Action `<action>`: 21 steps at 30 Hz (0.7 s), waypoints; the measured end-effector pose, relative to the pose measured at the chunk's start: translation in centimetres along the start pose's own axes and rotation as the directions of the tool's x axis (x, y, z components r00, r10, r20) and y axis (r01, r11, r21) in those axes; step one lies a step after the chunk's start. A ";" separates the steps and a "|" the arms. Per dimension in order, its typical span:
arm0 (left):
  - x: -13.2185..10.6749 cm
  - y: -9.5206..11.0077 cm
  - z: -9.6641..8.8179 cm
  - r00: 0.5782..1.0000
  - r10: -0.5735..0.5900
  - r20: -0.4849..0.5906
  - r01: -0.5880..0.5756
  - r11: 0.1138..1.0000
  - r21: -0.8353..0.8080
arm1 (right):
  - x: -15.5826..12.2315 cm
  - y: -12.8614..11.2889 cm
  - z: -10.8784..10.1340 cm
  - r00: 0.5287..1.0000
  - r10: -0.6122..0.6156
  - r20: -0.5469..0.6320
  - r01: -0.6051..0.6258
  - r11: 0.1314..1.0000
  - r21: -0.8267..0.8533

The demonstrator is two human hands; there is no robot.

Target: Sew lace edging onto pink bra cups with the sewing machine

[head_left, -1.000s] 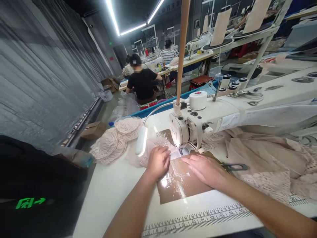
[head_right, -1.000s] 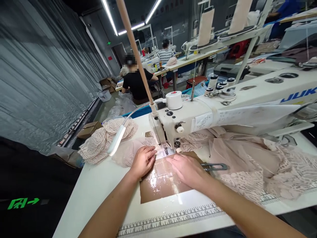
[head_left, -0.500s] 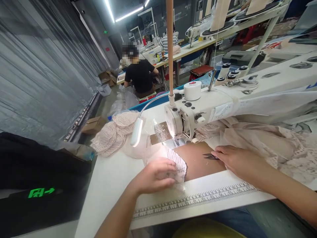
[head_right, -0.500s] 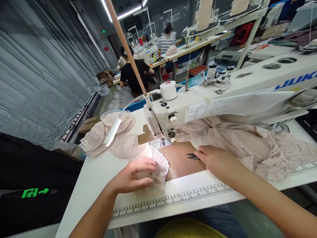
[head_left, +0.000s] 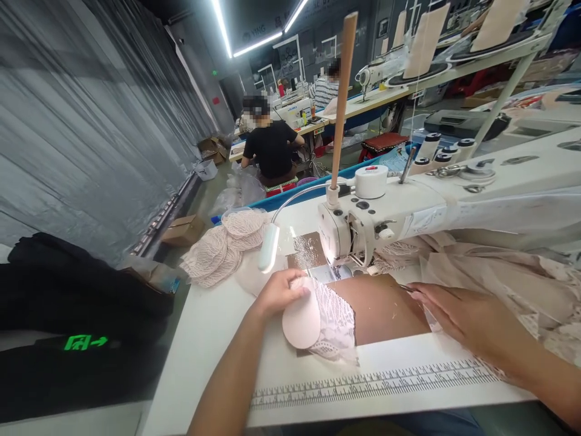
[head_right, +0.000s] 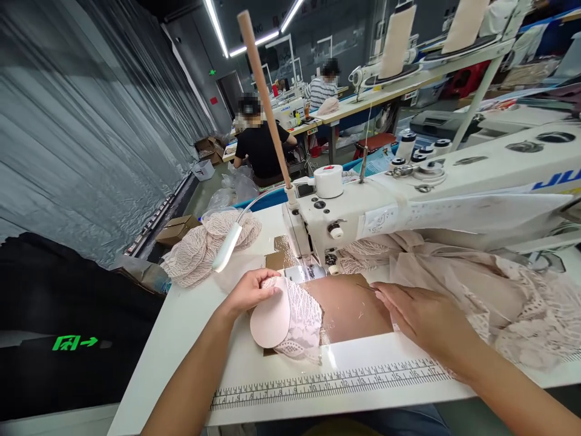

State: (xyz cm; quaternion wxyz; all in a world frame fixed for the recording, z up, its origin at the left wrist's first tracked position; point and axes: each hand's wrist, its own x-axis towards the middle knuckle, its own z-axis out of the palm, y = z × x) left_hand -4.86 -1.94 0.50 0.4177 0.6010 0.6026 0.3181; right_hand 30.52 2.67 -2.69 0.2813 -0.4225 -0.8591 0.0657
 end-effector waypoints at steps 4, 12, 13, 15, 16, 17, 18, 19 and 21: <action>-0.7 0.2 0.7 0.999 -0.015 0.043 0.020 0.992 -0.127 | 0.5 -1.9 0.2 0.987 0.037 0.156 -0.073 0.971 0.226; -1.9 1.2 1.5 0.975 0.000 0.221 0.081 0.931 -0.355 | 4.0 -7.9 1.9 0.938 -0.070 0.341 -0.109 0.871 0.479; -2.0 1.3 1.5 0.969 0.005 0.245 0.090 0.922 -0.376 | 4.3 -8.1 2.1 0.933 -0.081 0.350 -0.108 0.866 0.489; -2.1 1.5 1.5 0.962 0.013 0.273 0.099 0.914 -0.393 | 4.7 -8.4 2.3 0.926 -0.095 0.366 -0.116 0.849 0.515; -2.2 1.5 1.5 0.960 0.020 0.281 0.096 0.914 -0.393 | 4.9 -8.5 2.4 0.921 -0.105 0.376 -0.120 0.840 0.530; -2.2 1.6 1.5 0.957 0.029 0.289 0.092 0.914 -0.394 | 5.0 -8.6 2.4 0.916 -0.117 0.383 -0.122 0.830 0.545; -2.2 1.6 1.5 0.954 0.037 0.298 0.088 0.914 -0.396 | 5.1 -8.7 2.4 0.911 -0.132 0.391 -0.122 0.819 0.560; -2.3 1.7 1.5 0.950 0.043 0.311 0.088 0.913 -0.397 | 5.1 -8.8 2.4 0.907 -0.149 0.394 -0.117 0.809 0.576; -2.3 1.7 1.6 0.944 0.049 0.327 0.090 0.912 -0.400 | 5.2 -9.2 2.2 0.903 -0.173 0.393 -0.109 0.792 0.601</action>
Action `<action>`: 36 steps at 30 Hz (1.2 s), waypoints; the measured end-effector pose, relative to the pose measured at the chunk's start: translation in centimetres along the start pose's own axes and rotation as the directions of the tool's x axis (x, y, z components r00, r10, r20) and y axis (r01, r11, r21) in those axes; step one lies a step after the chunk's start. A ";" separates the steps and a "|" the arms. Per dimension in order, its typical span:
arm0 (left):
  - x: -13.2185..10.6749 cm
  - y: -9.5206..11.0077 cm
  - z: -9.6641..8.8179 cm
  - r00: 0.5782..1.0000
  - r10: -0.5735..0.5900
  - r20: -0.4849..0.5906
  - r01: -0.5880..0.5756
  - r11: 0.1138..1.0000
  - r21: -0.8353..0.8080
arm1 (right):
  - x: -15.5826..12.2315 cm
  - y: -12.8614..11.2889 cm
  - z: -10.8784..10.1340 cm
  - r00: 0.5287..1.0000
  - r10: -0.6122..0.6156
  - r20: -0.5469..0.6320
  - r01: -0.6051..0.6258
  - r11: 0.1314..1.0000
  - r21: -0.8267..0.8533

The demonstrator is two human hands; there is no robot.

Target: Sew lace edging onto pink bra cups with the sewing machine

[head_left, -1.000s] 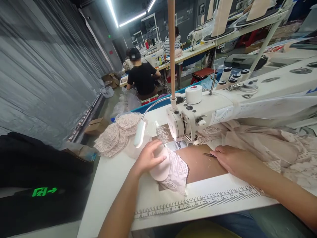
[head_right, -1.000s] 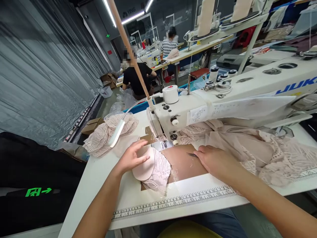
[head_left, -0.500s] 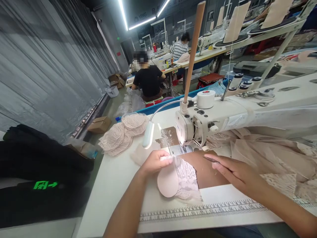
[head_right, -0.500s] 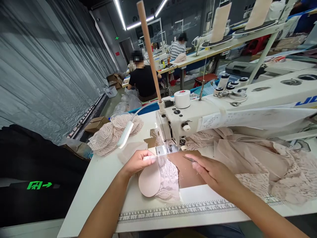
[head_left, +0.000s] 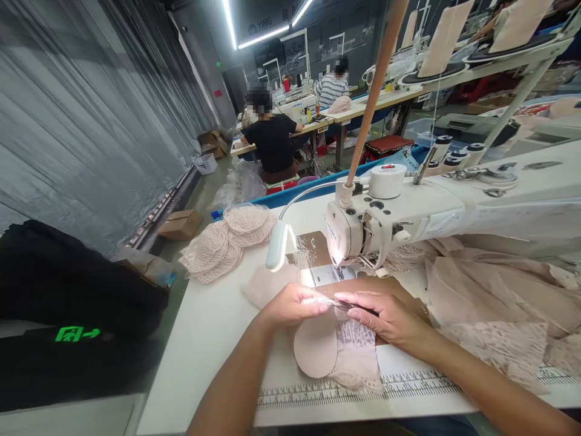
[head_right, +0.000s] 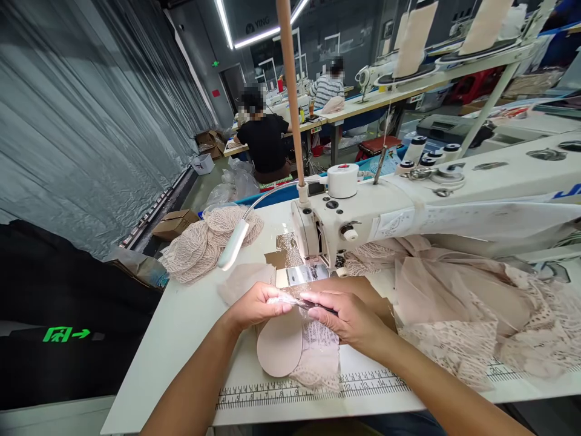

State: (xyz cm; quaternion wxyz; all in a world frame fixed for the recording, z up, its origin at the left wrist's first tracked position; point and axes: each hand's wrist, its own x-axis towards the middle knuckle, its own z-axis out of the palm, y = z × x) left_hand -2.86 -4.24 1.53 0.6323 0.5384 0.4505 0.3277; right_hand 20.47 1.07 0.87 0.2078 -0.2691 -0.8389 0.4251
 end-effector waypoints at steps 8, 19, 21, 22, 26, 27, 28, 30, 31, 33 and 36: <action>0.3 -0.5 0.5 1.000 -0.020 0.006 0.020 1.000 0.021 | 0.1 0.0 0.8 0.999 0.042 0.004 -0.042 0.999 0.009; 0.4 -0.6 0.6 0.999 -0.022 0.030 0.021 0.999 0.027 | -0.1 -1.3 1.1 0.992 0.125 -0.016 -0.120 0.980 0.158; 0.4 -0.6 0.6 0.999 -0.017 0.043 0.015 0.999 0.038 | -0.1 -1.1 1.2 0.992 0.124 -0.012 -0.120 0.981 0.153; 0.4 -0.7 0.6 0.999 -0.016 0.044 0.015 0.999 0.041 | 0.0 -1.0 1.2 0.993 0.117 -0.009 -0.115 0.983 0.146; 0.5 -0.8 1.0 0.998 -0.021 0.058 0.018 0.999 0.051 | 0.2 -0.5 1.7 0.993 0.117 -0.024 -0.112 0.983 0.147; 0.6 -0.8 1.1 0.998 -0.011 0.056 0.007 0.998 0.058 | 0.3 -0.5 1.9 0.990 0.132 -0.051 -0.121 0.978 0.171; 0.7 -0.9 1.3 0.999 0.004 0.051 -0.008 0.998 0.067 | 0.3 -0.4 2.1 0.986 0.150 -0.078 -0.130 0.968 0.214; 0.7 -0.9 1.6 0.999 0.032 0.034 -0.034 0.996 0.082 | 0.5 -0.3 2.5 0.978 0.188 -0.088 -0.152 0.937 0.314; 0.7 -0.9 1.6 0.999 0.034 0.033 -0.037 0.995 0.096 | 0.5 -0.3 2.6 0.977 0.203 -0.066 -0.169 0.924 0.343; 0.6 -0.9 1.0 0.999 0.010 0.049 -0.017 0.989 0.146 | 0.6 -0.3 2.6 0.973 0.231 -0.016 -0.214 0.921 0.325; 0.0 -0.8 -0.8 0.995 -0.056 0.078 0.036 0.970 0.239 | 0.4 -0.1 2.2 0.962 0.272 -0.037 -0.258 0.943 0.208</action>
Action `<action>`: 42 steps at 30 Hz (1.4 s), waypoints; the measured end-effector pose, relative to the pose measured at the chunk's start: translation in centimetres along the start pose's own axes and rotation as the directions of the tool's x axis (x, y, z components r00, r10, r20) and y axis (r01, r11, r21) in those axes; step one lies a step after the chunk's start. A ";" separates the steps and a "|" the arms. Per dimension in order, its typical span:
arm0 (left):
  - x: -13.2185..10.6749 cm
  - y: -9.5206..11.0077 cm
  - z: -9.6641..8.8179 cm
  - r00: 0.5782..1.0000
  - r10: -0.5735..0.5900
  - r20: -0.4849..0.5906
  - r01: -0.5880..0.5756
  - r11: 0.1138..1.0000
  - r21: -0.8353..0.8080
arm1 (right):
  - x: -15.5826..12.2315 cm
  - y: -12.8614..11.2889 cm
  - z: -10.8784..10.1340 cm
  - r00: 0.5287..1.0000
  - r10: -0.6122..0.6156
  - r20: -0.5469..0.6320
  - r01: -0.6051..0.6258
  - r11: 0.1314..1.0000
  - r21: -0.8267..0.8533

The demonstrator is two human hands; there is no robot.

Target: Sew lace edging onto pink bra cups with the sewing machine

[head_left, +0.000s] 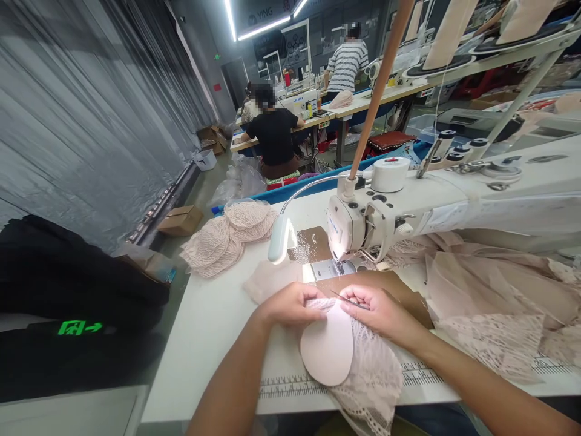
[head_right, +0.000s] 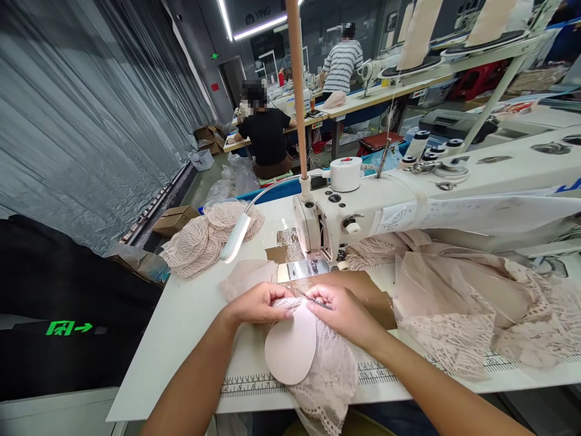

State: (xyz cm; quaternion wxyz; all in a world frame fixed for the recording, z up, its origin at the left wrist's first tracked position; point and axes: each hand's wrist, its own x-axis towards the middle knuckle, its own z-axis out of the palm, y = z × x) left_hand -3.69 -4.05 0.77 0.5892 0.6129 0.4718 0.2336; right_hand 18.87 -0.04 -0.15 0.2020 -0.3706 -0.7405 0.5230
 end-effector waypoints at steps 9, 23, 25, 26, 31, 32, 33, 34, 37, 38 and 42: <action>-1.4 -0.5 -2.9 0.966 0.002 -0.259 0.014 0.998 0.063 | -2.0 0.8 -1.5 0.993 0.117 -0.019 -0.117 0.993 0.004; -2.5 0.3 1.2 0.937 -0.265 -0.227 0.272 0.962 -0.001 | -3.3 2.0 -2.1 0.997 0.056 -0.061 -0.054 0.998 0.033; -1.4 -0.5 2.0 0.932 -0.231 -0.280 0.209 0.972 -0.109 | -3.3 2.0 -2.1 0.998 0.041 -0.055 -0.039 0.999 0.034; -1.0 -0.7 2.4 0.926 -0.217 -0.309 0.181 0.973 -0.144 | -3.3 2.1 -2.1 0.998 0.034 -0.054 -0.032 0.999 0.034; -0.3 -0.4 3.2 0.912 -0.155 -0.381 0.043 0.957 -0.285 | -3.5 2.3 -2.1 0.995 0.023 -0.098 -0.019 0.999 0.038; -0.4 -0.2 3.4 0.917 -0.148 -0.371 0.022 0.947 -0.321 | -3.5 2.4 -2.1 0.995 0.022 -0.098 -0.018 0.999 0.039; -0.4 0.1 3.6 0.927 -0.143 -0.348 0.006 0.930 -0.367 | -3.5 2.4 -2.1 0.995 0.023 -0.092 -0.019 0.999 0.040; -0.5 0.4 3.8 0.940 -0.137 -0.312 -0.010 0.905 -0.426 | -3.4 2.4 -2.1 0.996 0.024 -0.081 -0.021 0.999 0.041; -0.2 0.8 4.5 0.975 -0.099 -0.200 -0.052 0.770 -0.636 | -3.4 2.3 -2.1 0.997 0.030 -0.065 -0.027 0.999 0.047; 0.0 0.9 4.6 0.979 -0.087 -0.185 -0.067 0.717 -0.694 | -3.4 2.2 -2.1 0.997 0.031 -0.066 -0.028 0.998 0.049; 0.8 0.7 4.8 0.951 -0.185 -0.246 -0.082 0.618 -0.782 | -3.6 1.9 -2.2 0.997 0.038 -0.065 -0.036 0.999 0.026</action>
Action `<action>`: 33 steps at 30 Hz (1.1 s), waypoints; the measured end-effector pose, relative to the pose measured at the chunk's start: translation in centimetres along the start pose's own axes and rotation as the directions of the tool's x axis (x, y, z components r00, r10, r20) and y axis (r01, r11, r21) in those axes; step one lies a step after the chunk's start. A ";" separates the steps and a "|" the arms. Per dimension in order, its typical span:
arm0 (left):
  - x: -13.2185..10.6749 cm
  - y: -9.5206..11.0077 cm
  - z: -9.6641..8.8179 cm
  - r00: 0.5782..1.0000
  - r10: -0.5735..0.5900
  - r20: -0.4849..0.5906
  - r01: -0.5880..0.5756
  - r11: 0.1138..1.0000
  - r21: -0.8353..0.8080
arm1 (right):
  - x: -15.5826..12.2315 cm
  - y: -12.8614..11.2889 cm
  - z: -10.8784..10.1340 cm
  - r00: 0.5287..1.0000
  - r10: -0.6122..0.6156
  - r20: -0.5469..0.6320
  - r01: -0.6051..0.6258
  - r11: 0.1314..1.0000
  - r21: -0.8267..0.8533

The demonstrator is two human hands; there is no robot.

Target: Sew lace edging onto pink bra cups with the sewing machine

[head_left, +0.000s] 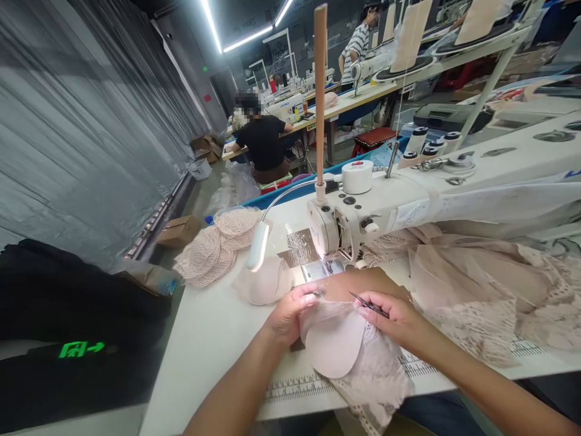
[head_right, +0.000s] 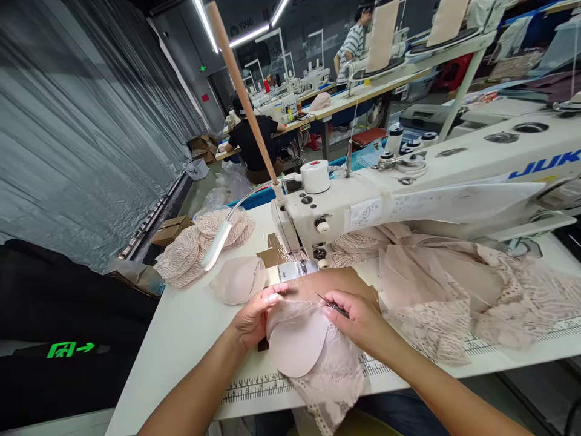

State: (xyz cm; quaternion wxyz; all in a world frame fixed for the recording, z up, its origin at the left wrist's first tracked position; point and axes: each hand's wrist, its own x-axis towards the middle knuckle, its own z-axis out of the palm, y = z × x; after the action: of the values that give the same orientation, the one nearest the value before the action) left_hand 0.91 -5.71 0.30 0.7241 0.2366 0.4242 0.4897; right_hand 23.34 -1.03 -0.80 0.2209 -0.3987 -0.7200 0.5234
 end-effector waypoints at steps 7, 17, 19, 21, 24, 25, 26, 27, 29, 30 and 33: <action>0.4 -0.1 -0.5 0.997 0.005 0.074 -0.023 0.970 0.243 | 0.4 0.4 -0.1 1.000 0.019 0.016 -0.019 1.000 0.002; 2.1 0.2 -0.4 1.000 -0.002 0.031 -0.009 0.936 0.352 | 0.9 0.8 0.7 0.997 0.041 -0.062 -0.038 0.998 0.048; 2.0 0.3 -0.5 0.999 -0.022 0.032 0.010 0.934 0.358 | 0.8 0.6 0.7 0.998 0.044 -0.055 -0.041 0.998 0.049; 1.9 0.3 -0.6 0.998 -0.046 0.049 0.025 0.930 0.366 | 0.8 0.4 0.7 0.998 0.051 -0.042 -0.049 0.998 0.047; 1.7 0.3 -0.7 0.997 -0.050 0.066 0.021 0.926 0.376 | 0.8 0.0 0.6 0.999 0.044 -0.025 -0.044 0.999 0.032; 1.7 0.3 -0.7 0.997 -0.045 0.067 0.017 0.926 0.377 | 0.7 -0.2 0.6 0.999 0.036 -0.026 -0.035 0.999 0.028; 1.7 0.2 -0.7 0.997 -0.039 0.065 0.011 0.925 0.379 | 0.7 -0.3 0.5 0.999 0.028 -0.027 -0.027 0.999 0.032; 1.7 0.2 -0.8 0.997 -0.032 0.064 0.005 0.925 0.381 | 0.7 -0.4 0.3 0.999 0.025 -0.027 -0.024 0.999 0.048; 1.6 0.2 -0.8 0.998 -0.016 0.060 -0.009 0.922 0.387 | 0.7 -0.6 0.0 0.999 0.034 -0.029 -0.030 0.994 0.102; 1.6 0.2 -0.8 0.998 -0.007 0.060 -0.017 0.921 0.390 | 0.7 -0.6 -0.3 0.999 0.036 -0.029 -0.033 0.992 0.120; 1.4 0.3 -0.6 0.998 0.000 0.070 -0.029 0.913 0.407 | 0.9 -0.7 -0.9 1.000 -0.003 -0.025 0.005 0.997 0.071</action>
State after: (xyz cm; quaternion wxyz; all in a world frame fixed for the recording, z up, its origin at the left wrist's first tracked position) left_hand 0.43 -4.40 -0.34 0.6693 0.4020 0.4900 0.3877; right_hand 23.28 0.10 0.09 0.2449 -0.3958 -0.6988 0.5431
